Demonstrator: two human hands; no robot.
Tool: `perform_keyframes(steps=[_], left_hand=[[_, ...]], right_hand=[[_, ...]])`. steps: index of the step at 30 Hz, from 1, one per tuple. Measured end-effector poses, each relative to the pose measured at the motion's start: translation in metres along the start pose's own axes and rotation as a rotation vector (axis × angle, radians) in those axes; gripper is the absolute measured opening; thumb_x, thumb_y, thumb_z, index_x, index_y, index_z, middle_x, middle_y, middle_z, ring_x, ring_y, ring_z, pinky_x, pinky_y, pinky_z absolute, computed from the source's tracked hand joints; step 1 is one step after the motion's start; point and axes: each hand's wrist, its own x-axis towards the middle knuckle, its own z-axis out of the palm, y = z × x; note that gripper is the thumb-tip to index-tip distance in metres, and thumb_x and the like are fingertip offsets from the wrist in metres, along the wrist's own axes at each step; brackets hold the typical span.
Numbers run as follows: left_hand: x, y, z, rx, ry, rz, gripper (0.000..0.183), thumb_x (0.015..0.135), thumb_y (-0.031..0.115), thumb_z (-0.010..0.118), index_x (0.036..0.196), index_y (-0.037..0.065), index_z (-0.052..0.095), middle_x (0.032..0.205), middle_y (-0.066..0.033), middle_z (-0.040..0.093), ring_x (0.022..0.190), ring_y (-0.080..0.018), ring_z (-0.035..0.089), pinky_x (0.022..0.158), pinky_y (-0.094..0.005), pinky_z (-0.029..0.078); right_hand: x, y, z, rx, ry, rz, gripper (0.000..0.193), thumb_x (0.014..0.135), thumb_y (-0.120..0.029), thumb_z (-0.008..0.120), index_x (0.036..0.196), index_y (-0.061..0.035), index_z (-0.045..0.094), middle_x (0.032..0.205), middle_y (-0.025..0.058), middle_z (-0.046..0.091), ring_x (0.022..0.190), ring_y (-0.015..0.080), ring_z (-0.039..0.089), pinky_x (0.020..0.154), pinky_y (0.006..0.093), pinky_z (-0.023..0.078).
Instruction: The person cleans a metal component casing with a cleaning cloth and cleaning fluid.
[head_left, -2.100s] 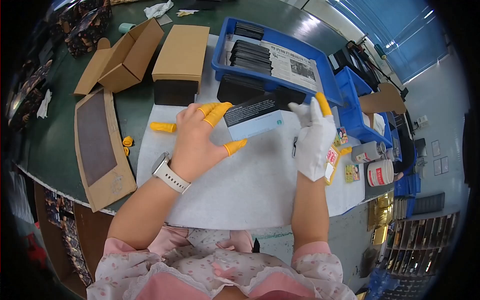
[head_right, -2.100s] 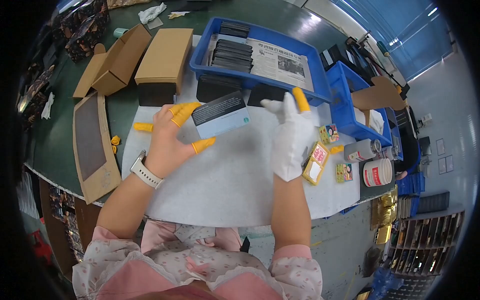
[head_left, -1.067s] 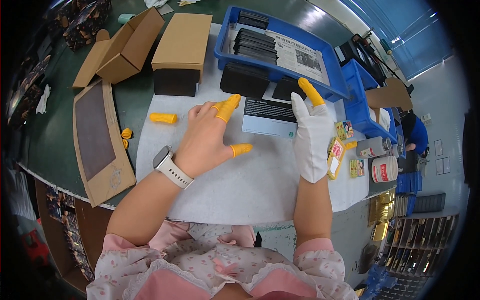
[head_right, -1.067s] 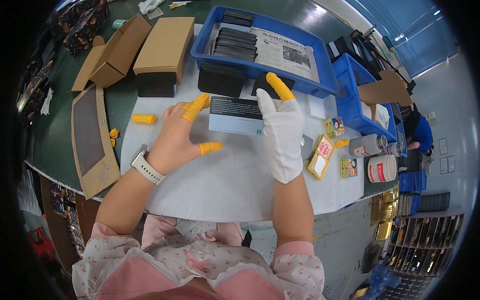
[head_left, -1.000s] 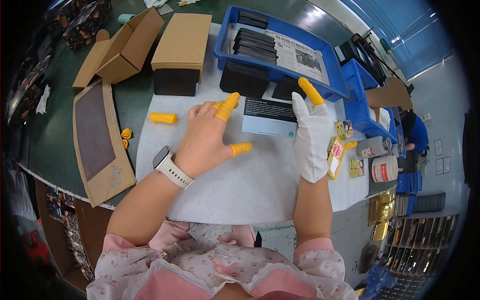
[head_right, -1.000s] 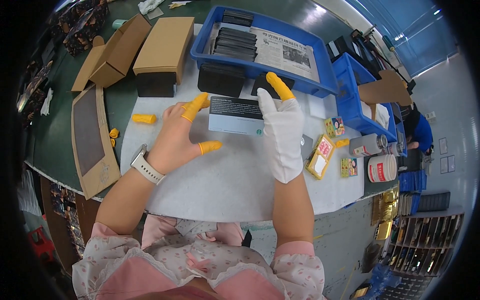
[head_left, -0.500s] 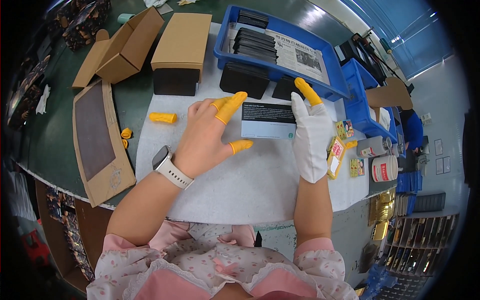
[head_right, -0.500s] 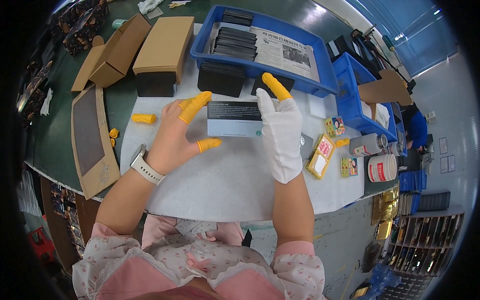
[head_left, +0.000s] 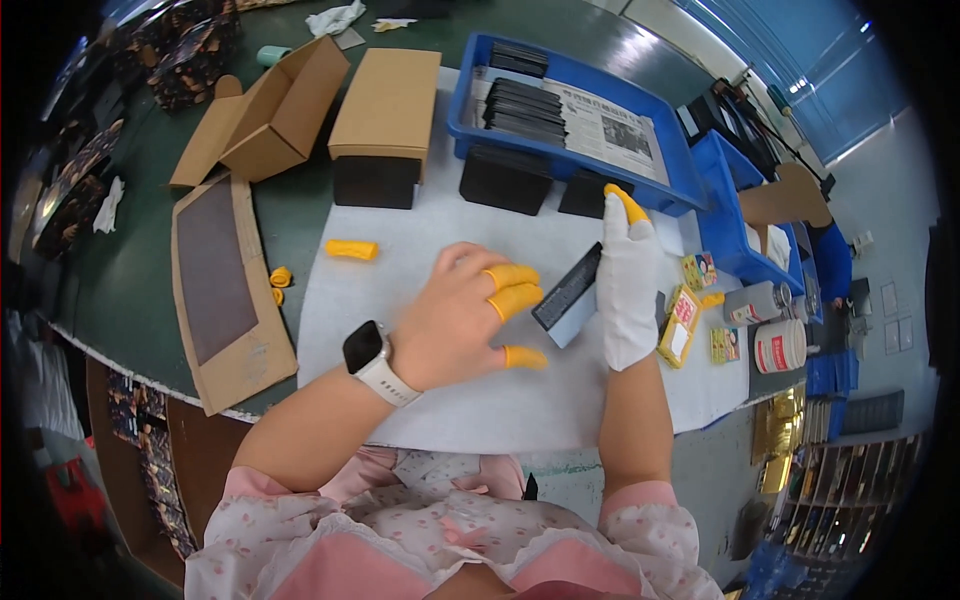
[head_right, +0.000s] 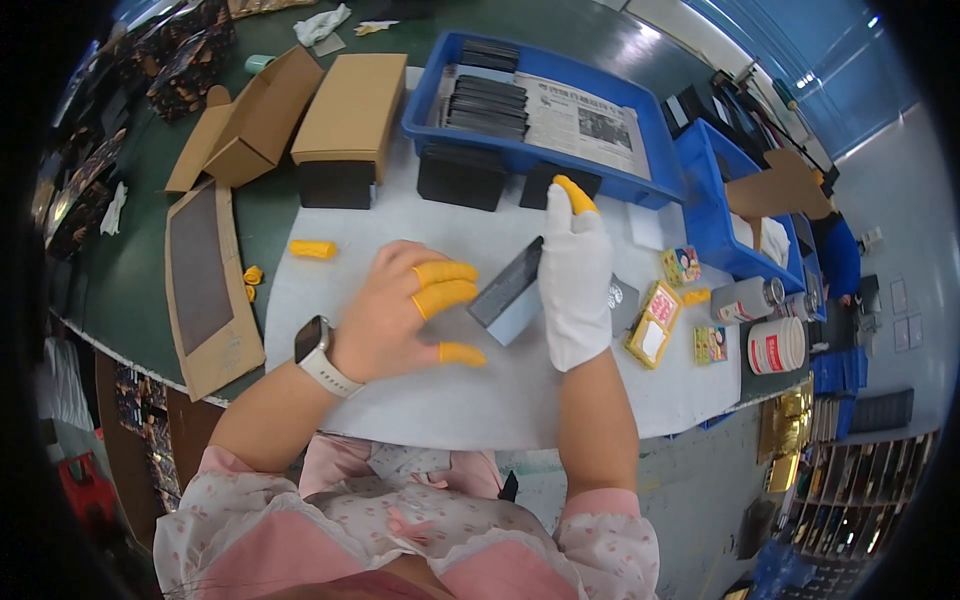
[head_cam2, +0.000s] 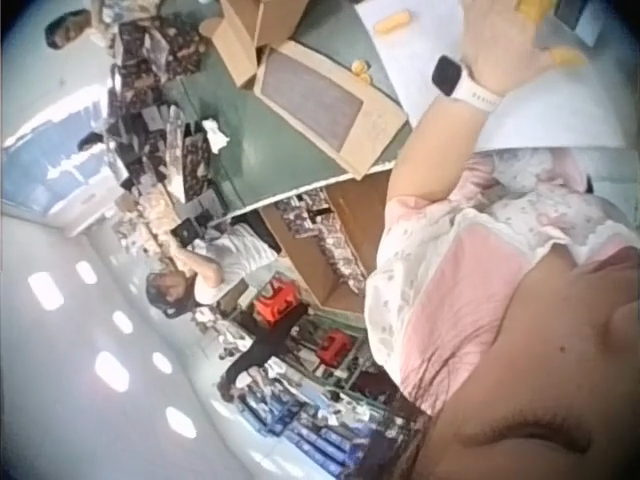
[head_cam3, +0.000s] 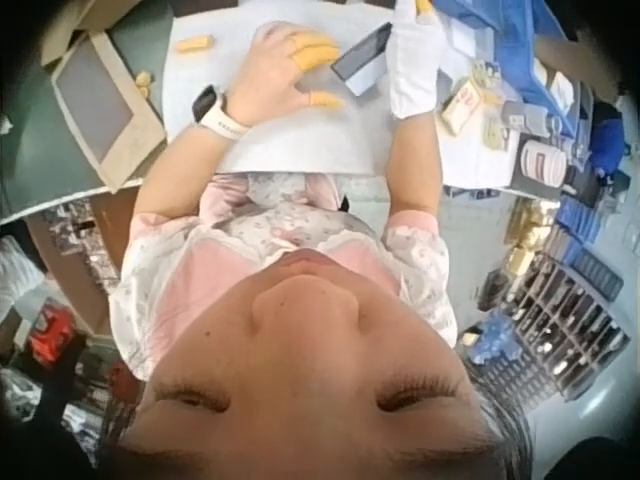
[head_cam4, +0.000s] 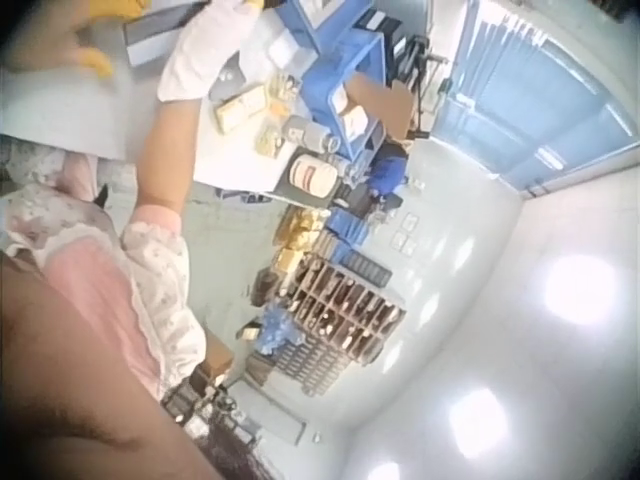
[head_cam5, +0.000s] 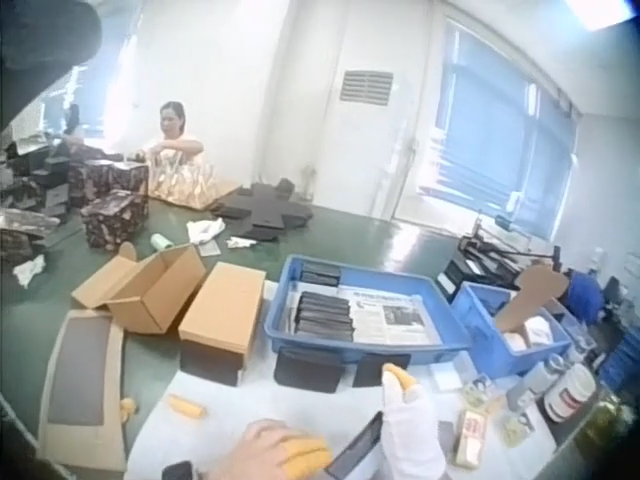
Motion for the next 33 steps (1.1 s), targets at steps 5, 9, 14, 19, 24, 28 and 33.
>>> perform_keyframes(steps=[5,9,14,19,24,28,33], left_hand=[[0.008,0.010,-0.006,0.002,-0.127,-0.071,0.087,0.051,0.031,0.084,0.125,0.006,0.047,0.127,-0.0124,0.046,0.117,-0.0321,0.042,0.099,-0.0436,0.033],[0.016,0.015,0.002,-0.038,-0.343,0.015,0.106,0.047,0.031,0.086,0.135,0.004,0.034,0.137,-0.0189,0.034,0.123,-0.0382,0.035,0.102,-0.0447,0.031],[0.010,0.017,0.013,-0.158,-0.348,-0.138,0.117,0.045,0.031,0.088,0.139,0.002,0.023,0.145,-0.0238,0.019,0.123,-0.0435,0.033,0.103,-0.0469,0.029],[0.013,0.024,0.014,-0.069,-0.370,-0.127,0.113,0.047,0.030,0.088,0.137,0.001,0.026,0.136,-0.0200,0.032,0.118,-0.0399,0.035,0.100,-0.0466,0.030],[0.010,0.023,0.014,0.036,-0.441,-0.177,0.105,0.052,0.030,0.087,0.134,-0.002,0.031,0.126,-0.0189,0.040,0.116,-0.0383,0.034,0.100,-0.0455,0.028],[0.007,0.023,0.010,0.084,-0.464,-0.166,0.101,0.055,0.032,0.085,0.133,-0.003,0.032,0.126,-0.0194,0.041,0.116,-0.0384,0.034,0.100,-0.0452,0.027],[0.004,0.018,0.012,0.032,-0.515,-0.267,0.093,0.061,0.032,0.080,0.134,-0.002,0.033,0.127,-0.0209,0.041,0.117,-0.0379,0.034,0.101,-0.0457,0.025]], right_hand=[[-0.007,0.019,-0.001,-0.358,-0.200,-0.408,0.035,0.093,-0.028,0.051,0.111,0.0010,0.059,0.077,0.0114,0.061,0.071,0.0176,0.057,0.065,0.0311,0.045],[-0.022,0.011,0.010,-0.095,-0.383,-0.082,0.038,0.094,-0.029,0.049,0.119,-0.0006,0.053,0.090,0.0158,0.061,0.081,0.0201,0.061,0.072,0.0314,0.046],[-0.017,0.024,0.026,0.584,-0.491,0.278,0.040,0.095,-0.030,0.047,0.119,0.0025,0.049,0.091,0.0060,0.058,0.083,0.0119,0.054,0.073,0.0264,0.044],[-0.020,0.016,0.021,0.462,-0.356,0.265,0.041,0.094,-0.029,0.047,0.115,0.0056,0.049,0.090,0.0103,0.060,0.081,0.0159,0.057,0.072,0.0287,0.046],[-0.006,0.019,0.008,0.218,-0.232,0.125,0.050,0.090,-0.032,0.054,0.125,0.0028,0.045,0.074,0.0090,0.061,0.061,0.0165,0.058,0.059,0.0287,0.047],[0.001,0.010,-0.002,0.264,-0.186,0.100,0.039,0.089,-0.033,0.054,0.109,-0.0004,0.058,0.075,0.0134,0.063,0.065,0.0236,0.060,0.062,0.0316,0.048],[-0.006,0.020,-0.009,0.039,-0.126,-0.419,0.033,0.093,-0.028,0.050,0.086,-0.0012,0.067,0.076,0.0105,0.065,0.071,0.0200,0.061,0.068,0.0300,0.048]])
